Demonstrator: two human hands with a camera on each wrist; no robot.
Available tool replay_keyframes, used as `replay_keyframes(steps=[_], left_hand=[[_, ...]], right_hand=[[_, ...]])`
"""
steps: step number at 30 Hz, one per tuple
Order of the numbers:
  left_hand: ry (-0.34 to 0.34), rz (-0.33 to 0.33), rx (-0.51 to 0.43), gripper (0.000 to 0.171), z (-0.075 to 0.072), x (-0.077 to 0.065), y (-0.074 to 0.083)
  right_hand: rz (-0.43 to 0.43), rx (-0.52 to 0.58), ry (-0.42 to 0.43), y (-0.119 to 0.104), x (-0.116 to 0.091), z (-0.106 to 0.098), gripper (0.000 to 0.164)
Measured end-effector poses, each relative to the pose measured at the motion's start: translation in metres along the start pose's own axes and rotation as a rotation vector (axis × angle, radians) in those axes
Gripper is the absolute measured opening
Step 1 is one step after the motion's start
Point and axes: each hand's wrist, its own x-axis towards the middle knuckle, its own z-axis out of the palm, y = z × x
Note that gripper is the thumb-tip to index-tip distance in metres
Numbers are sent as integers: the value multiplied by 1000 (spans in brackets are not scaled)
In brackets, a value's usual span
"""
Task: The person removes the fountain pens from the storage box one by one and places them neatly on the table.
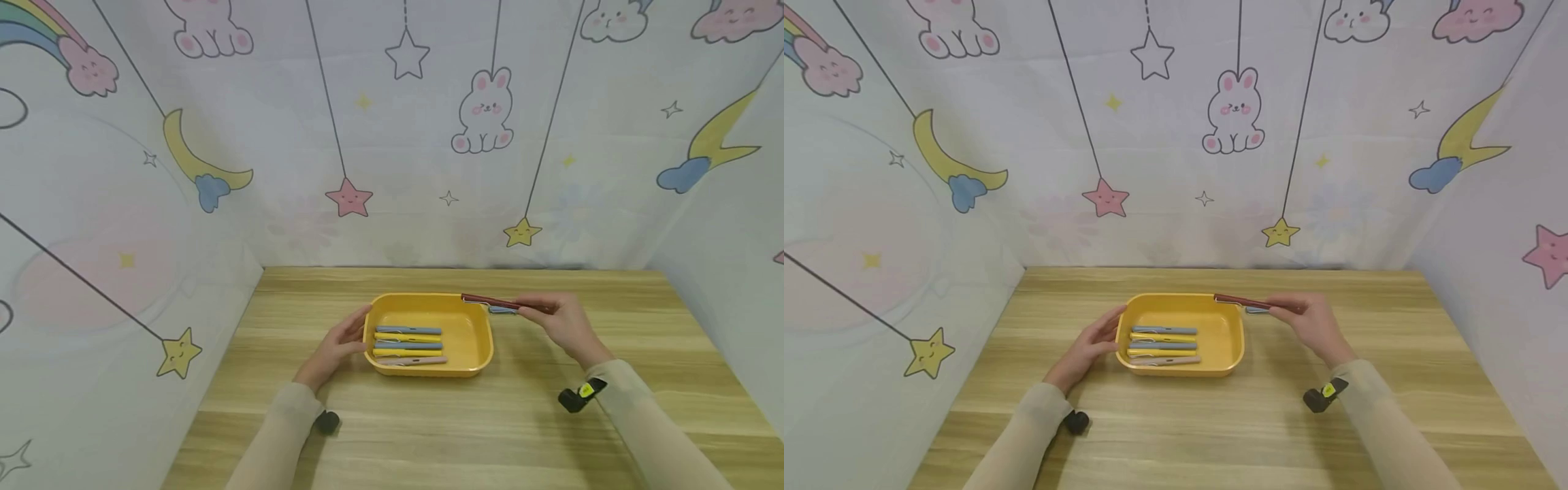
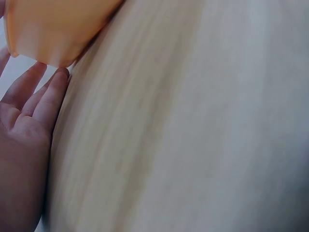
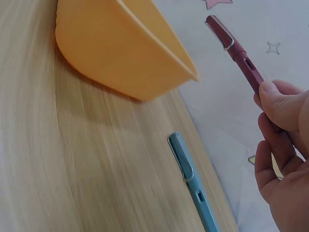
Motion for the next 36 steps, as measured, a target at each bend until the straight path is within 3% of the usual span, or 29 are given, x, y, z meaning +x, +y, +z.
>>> replay_keyframes(steps=[13,36], left_hand=[[5,14,-21,75,0,0,-3],[10,8,-2,74,1,0,-1]], right_hand=[[44,-64,54,28,-11,-18,30],[50,-103,98,54,-19,-25,24]])
